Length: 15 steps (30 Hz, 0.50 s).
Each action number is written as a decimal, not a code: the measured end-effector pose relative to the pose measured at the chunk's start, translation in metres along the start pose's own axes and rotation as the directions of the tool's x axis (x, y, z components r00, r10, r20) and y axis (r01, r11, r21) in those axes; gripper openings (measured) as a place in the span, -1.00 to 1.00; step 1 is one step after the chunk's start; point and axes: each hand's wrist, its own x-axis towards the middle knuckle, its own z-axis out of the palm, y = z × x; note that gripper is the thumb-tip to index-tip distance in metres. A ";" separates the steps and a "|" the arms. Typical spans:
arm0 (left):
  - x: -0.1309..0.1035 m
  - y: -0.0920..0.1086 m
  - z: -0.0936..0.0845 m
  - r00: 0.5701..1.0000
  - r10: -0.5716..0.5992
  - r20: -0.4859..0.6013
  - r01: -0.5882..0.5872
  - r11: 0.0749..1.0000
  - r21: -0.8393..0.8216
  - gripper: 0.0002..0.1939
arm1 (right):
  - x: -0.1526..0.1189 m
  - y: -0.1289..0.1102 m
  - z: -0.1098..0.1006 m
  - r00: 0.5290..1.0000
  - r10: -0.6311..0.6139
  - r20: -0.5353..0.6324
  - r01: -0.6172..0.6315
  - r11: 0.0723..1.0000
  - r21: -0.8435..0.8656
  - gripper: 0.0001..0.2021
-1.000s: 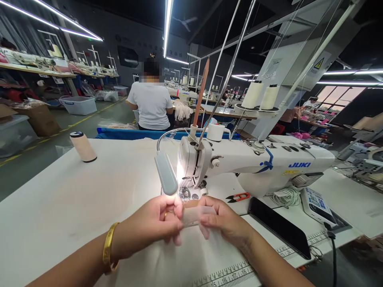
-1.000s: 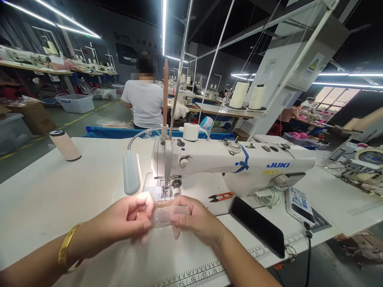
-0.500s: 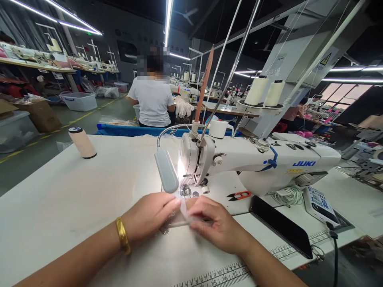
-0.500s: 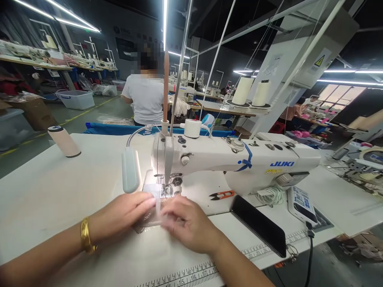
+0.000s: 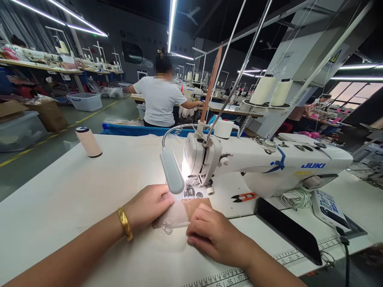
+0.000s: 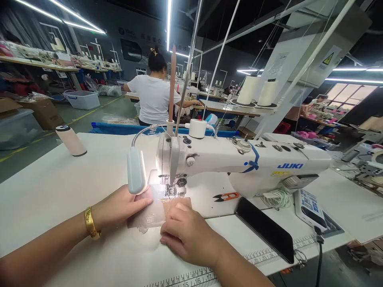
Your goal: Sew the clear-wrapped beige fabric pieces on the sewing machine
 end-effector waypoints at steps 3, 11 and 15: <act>-0.001 0.004 0.002 1.000 0.001 -0.008 0.000 0.999 0.041 -0.79 | -0.001 0.000 0.002 0.999 -0.023 -0.022 0.022 0.999 -0.024 -0.92; -0.002 -0.002 0.010 0.991 0.032 -0.129 -0.009 0.984 0.179 -0.91 | 0.000 -0.002 0.006 0.998 -0.042 -0.050 0.042 0.999 -0.019 -0.90; -0.005 -0.002 0.014 0.926 0.290 -0.240 -0.208 0.925 0.318 -0.83 | 0.000 -0.004 0.006 0.998 -0.042 -0.040 0.040 0.999 -0.035 -0.89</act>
